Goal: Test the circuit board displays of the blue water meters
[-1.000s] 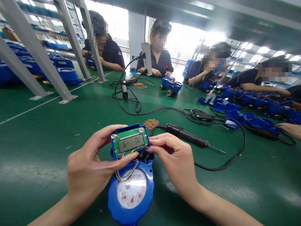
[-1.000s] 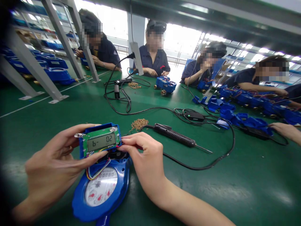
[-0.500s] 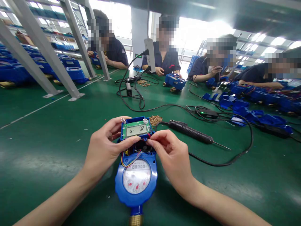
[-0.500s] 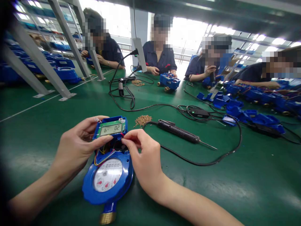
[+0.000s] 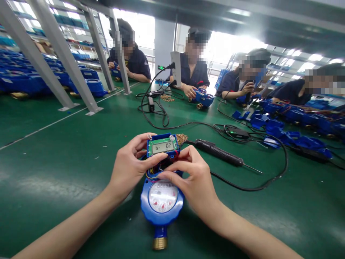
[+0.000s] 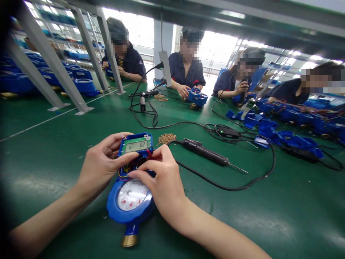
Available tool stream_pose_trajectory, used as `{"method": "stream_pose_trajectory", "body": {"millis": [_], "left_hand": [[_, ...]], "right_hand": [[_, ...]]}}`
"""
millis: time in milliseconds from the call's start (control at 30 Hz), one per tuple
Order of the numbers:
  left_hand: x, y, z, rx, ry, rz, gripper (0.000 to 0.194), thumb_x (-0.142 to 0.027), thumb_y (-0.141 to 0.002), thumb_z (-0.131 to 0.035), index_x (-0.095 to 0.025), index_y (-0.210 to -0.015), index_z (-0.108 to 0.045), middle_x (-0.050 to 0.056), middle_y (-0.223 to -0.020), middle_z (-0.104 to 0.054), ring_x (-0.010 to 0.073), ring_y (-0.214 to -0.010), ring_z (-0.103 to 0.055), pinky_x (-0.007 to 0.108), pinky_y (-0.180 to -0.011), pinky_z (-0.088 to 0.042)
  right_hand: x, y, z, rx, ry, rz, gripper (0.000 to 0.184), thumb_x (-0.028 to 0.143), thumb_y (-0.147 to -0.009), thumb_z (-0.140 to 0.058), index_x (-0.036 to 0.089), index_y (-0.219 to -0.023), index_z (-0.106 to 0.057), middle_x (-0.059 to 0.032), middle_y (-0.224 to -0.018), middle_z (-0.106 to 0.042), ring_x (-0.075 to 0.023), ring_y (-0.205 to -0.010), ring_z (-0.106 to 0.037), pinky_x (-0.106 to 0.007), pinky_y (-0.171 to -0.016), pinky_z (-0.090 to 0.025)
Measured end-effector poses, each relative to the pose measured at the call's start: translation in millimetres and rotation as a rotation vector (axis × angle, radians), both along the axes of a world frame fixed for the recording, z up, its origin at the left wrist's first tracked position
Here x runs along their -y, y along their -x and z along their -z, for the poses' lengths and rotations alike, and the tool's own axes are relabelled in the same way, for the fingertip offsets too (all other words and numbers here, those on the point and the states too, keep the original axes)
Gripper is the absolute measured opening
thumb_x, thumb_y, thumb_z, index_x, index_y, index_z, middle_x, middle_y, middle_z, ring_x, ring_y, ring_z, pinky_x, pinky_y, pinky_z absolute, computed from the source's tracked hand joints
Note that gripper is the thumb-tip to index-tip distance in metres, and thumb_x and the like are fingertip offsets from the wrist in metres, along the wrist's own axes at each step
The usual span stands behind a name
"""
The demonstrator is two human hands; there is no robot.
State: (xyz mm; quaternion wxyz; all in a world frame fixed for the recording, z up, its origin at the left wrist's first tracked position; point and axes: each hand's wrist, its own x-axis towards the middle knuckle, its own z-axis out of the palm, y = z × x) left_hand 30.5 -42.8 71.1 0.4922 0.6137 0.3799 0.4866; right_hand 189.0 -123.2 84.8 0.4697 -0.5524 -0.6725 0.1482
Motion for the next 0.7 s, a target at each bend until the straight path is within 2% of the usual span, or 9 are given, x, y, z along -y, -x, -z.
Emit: {"method": "stream_pose_trajectory", "body": {"millis": [167, 333, 533, 700], "left_hand": [[-4.6, 3.1, 4.6, 0.031, 0.017, 0.030, 0.054, -0.031, -0.069, -0.088, -0.024, -0.117, -0.066, 0.003, -0.117, -0.075, 0.0220, -0.106, -0.071, 0.027, -0.090, -0.056], [-10.3, 5.5, 9.4, 0.051, 0.035, 0.050, 0.053, -0.030, -0.068, -0.089, -0.025, -0.116, -0.067, 0.001, -0.113, -0.076, 0.0192, -0.105, -0.071, 0.022, -0.089, -0.056], [-12.6, 4.2, 14.5, 0.012, -0.010, 0.035, 0.056, -0.035, -0.064, -0.092, -0.028, -0.114, -0.068, -0.001, -0.114, -0.074, 0.0187, -0.105, -0.070, 0.023, -0.091, -0.055], [-9.4, 4.2, 19.2, 0.004, -0.009, 0.038, 0.059, -0.035, -0.064, -0.093, -0.030, -0.116, -0.067, -0.002, -0.117, -0.072, 0.0200, -0.106, -0.069, 0.026, -0.091, -0.054]], "right_hand": [[-15.4, -17.0, 4.1, 0.079, -0.115, -0.097, 0.010, 0.020, -0.086, -0.075, 0.017, -0.076, -0.072, -0.0011, -0.082, -0.061, -0.0121, -0.078, -0.059, -0.025, -0.071, -0.048], [-20.3, -21.6, 4.4, 0.222, -0.167, -0.108, 0.024, 0.009, -0.091, -0.058, 0.017, -0.070, -0.051, -0.0006, -0.077, -0.055, -0.0114, -0.072, -0.052, -0.023, -0.064, -0.041], [-22.0, -25.7, -3.1, 0.254, -0.047, -0.132, 0.028, 0.005, -0.085, -0.056, 0.020, -0.069, -0.039, 0.0020, -0.073, -0.048, -0.0106, -0.067, -0.045, -0.023, -0.060, -0.035], [-19.3, -27.7, -6.3, 0.033, 0.090, -0.148, 0.021, 0.006, -0.084, -0.059, 0.020, -0.080, -0.045, 0.0031, -0.079, -0.053, -0.0106, -0.070, -0.052, -0.023, -0.067, -0.045]]}}
